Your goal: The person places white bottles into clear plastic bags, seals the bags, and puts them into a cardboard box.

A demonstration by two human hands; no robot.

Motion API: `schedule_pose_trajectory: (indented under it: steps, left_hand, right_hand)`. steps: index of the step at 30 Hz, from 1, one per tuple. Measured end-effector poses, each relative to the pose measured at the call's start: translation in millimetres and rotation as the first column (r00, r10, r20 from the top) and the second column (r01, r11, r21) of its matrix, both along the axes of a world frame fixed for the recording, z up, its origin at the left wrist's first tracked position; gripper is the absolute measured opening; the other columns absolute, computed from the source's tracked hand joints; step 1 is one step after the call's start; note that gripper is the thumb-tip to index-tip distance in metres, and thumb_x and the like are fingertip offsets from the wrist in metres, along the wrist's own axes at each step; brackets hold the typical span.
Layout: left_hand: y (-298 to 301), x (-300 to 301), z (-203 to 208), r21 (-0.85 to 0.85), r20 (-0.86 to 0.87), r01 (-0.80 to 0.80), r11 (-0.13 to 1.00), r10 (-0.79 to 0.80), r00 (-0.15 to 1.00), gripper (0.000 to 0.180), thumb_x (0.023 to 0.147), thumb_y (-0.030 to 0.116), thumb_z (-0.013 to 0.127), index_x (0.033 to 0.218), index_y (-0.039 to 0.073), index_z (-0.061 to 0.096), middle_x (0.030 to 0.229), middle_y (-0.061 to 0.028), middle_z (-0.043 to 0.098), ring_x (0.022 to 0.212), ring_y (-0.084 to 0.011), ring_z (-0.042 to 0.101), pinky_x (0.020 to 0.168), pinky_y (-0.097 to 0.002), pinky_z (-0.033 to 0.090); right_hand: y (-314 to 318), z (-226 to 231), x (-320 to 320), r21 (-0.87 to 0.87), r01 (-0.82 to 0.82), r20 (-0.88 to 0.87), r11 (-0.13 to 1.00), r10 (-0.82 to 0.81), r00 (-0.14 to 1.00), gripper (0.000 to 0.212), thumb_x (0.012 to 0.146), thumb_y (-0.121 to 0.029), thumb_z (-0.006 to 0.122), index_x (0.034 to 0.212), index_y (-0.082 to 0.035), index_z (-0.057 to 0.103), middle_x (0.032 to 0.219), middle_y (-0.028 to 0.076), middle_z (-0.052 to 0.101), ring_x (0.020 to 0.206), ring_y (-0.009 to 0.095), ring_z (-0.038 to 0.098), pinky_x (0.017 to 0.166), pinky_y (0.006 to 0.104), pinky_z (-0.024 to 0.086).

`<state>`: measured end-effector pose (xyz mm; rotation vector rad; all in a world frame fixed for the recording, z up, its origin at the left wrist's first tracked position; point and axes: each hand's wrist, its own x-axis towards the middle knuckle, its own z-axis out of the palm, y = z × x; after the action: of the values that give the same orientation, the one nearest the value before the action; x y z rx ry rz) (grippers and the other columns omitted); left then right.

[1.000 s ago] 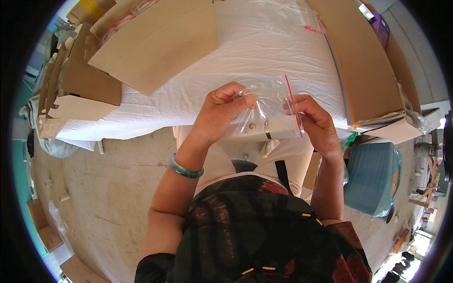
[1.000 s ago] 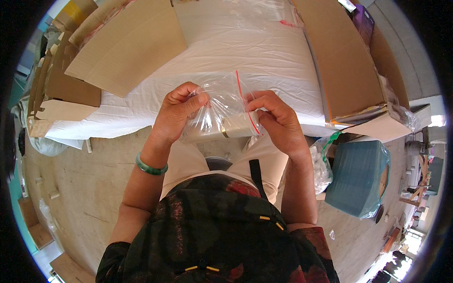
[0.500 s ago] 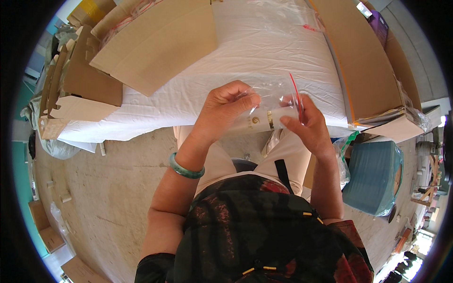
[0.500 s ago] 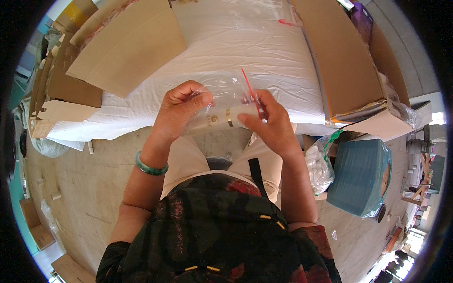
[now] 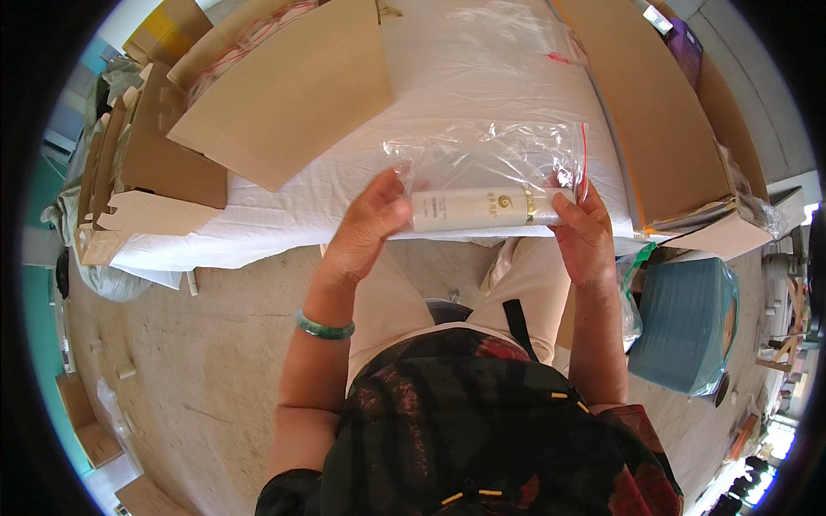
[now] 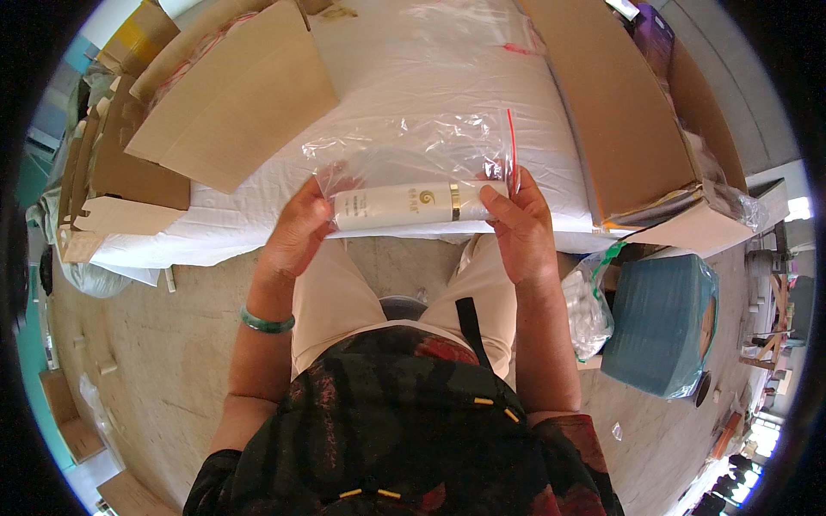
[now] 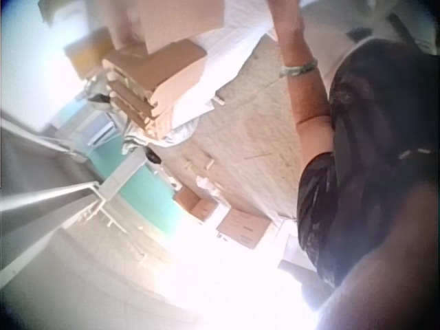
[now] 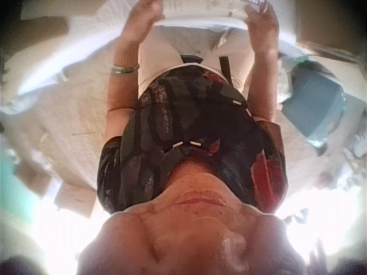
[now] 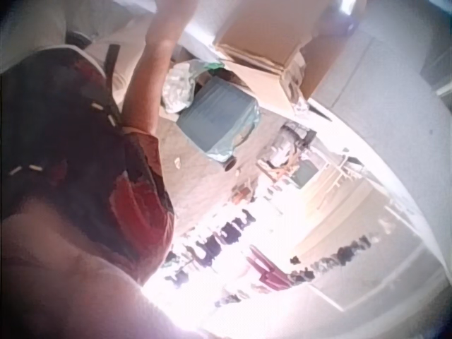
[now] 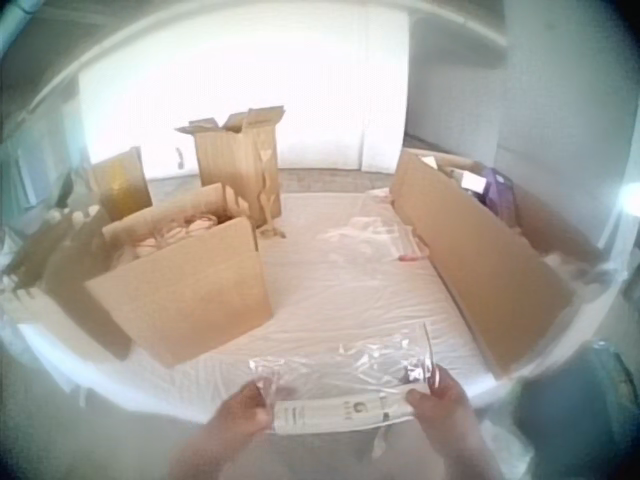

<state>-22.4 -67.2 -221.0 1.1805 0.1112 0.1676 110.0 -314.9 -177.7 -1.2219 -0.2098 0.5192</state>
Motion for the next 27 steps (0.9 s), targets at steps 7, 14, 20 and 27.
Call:
schedule_pose_trajectory:
  steps: [7,14,20,27]
  left_hand:
    - [-21,7,8,-0.113,-0.227,-0.018,0.993,-0.008,0.974,0.047,0.082,0.016,0.070,0.123,0.000,0.052,0.121,-0.0129,0.056,0.103,-0.0194,0.059,0.071,-0.0333,0.055]
    - [-19,6,7,-0.098,-0.221,-0.057,0.994,0.034,0.975,0.032,0.082,0.011,0.067,0.111,0.000,0.060,0.104,-0.0086,0.065,0.087,-0.0169,0.063,0.069,-0.0310,0.054]
    - [-23,7,5,0.178,-0.299,0.110,0.978,-0.052,0.953,0.026,0.081,0.012,0.068,0.104,0.002,0.062,0.091,-0.0040,0.065,0.080,-0.0115,0.061,0.068,-0.0274,0.052]
    - [-40,8,4,0.307,-0.326,0.239,0.921,-0.135,0.936,0.028,0.076,0.020,0.073,0.097,0.003,0.065,0.065,0.0034,0.046,0.059,-0.0056,0.044,0.055,-0.0214,0.039]
  right_hand:
    - [1,-2,-2,-0.023,0.021,0.042,1.000,-0.020,0.999,0.014,0.087,-0.010,0.058,0.101,-0.005,0.060,0.089,0.001,0.063,0.086,0.010,0.055,0.083,0.0250,0.040]
    - [-12,-9,14,0.192,0.091,0.098,0.977,-0.111,0.989,0.021,0.088,-0.014,0.059,0.105,-0.003,0.060,0.103,0.008,0.064,0.095,0.014,0.056,0.094,0.0306,0.038]
    - [-5,37,1,-0.338,0.152,0.711,0.929,0.146,0.688,0.044,0.081,-0.018,0.068,0.120,-0.003,0.056,0.117,0.011,0.057,0.110,0.023,0.052,0.098,0.0359,0.038]
    - [34,26,-16,-0.642,-0.032,0.657,0.766,0.571,0.492,0.026,0.079,-0.013,0.067,0.103,-0.003,0.061,0.098,0.007,0.061,0.096,0.019,0.056,0.086,0.0308,0.042]
